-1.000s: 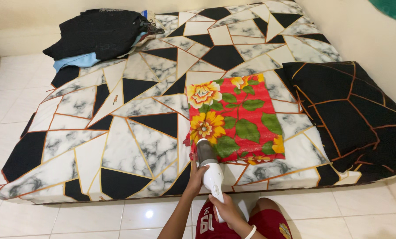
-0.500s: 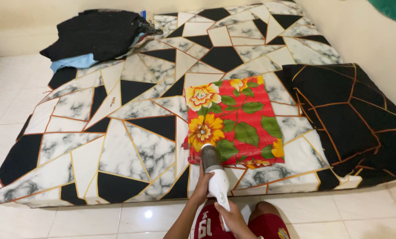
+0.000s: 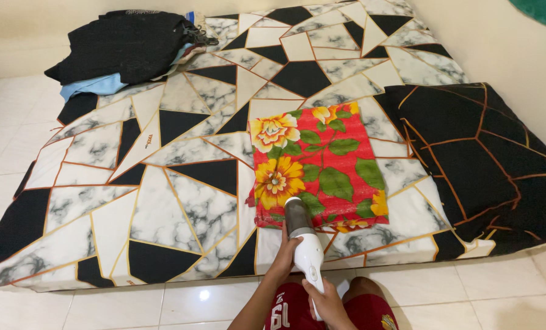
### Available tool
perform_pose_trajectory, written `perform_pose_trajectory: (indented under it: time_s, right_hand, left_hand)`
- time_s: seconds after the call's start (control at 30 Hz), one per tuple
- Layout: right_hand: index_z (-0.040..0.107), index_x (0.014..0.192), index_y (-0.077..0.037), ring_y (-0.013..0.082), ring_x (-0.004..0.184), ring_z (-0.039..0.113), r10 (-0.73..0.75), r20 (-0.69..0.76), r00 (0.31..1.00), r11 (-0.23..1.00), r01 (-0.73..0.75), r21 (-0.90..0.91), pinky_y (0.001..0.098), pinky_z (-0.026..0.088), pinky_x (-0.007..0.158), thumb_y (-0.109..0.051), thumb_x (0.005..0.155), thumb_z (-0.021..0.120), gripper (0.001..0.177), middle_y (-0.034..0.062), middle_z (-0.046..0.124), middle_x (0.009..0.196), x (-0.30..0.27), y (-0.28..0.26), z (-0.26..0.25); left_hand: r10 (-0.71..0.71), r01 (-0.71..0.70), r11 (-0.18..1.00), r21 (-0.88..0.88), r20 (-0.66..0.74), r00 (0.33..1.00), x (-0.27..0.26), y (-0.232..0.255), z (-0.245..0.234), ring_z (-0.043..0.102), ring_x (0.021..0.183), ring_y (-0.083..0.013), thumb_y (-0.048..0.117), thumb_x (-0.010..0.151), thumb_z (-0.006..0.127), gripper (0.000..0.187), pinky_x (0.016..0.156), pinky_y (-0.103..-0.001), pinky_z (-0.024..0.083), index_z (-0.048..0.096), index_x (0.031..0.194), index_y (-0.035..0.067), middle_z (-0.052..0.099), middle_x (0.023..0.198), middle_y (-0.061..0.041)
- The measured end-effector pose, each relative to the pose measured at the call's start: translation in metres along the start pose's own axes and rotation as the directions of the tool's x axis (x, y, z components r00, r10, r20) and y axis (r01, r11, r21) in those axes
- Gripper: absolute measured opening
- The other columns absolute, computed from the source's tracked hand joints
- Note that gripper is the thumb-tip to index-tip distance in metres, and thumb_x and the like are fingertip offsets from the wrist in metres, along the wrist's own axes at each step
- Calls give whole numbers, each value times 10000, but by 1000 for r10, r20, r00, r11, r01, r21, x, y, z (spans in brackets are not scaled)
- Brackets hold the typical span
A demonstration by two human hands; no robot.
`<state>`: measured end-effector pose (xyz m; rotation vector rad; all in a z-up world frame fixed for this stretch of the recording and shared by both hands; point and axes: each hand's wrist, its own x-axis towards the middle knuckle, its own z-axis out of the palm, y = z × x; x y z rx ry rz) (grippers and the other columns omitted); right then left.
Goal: The person uses a handheld vacuum cleaner to clean the surface of a bed and then cleans a folded floral cloth.
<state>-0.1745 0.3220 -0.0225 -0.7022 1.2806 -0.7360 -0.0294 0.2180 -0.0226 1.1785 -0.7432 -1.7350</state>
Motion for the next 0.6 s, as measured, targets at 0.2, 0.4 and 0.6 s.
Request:
perform_pose_trajectory:
  time_s: [0.2, 0.4, 0.6]
  right_hand:
    - [623, 1018, 8, 153, 363, 486, -23, 5, 1000, 999, 23, -46, 326, 390, 360, -339, 980, 650, 350, 41, 524, 530, -2, -20, 8]
    - [655, 1040, -17, 158, 357, 493, -50, 4, 999, 998, 50, -46, 323, 404, 367, -323, 969, 631, 315, 51, 528, 513, 7, -36, 11]
    - [673, 1140, -50, 177, 338, 517, -108, 10, 994, 993, 109, -54, 337, 396, 349, -323, 930, 656, 345, 62, 536, 466, 44, -15, 6]
  left_hand:
    - [50, -49, 994, 101, -7, 999, 23, 5, -8, 517, 1357, -321, 269, 871, 599, 996, 1083, -372, 444, -30, 1642, 233, 370, 1605, -187]
    - [47, -47, 892, 450, 10, 999, 42, 21, -23, 417, 1453, -319, 422, 894, 598, 1027, 1141, -365, 376, -42, 1642, 129, 304, 1639, -239]
    - [-42, -1, 643, 766, 36, 998, 49, 66, -22, 496, 1418, -345, 627, 881, 558, 1109, 1150, -362, 394, -36, 1628, 62, 434, 1547, -269]
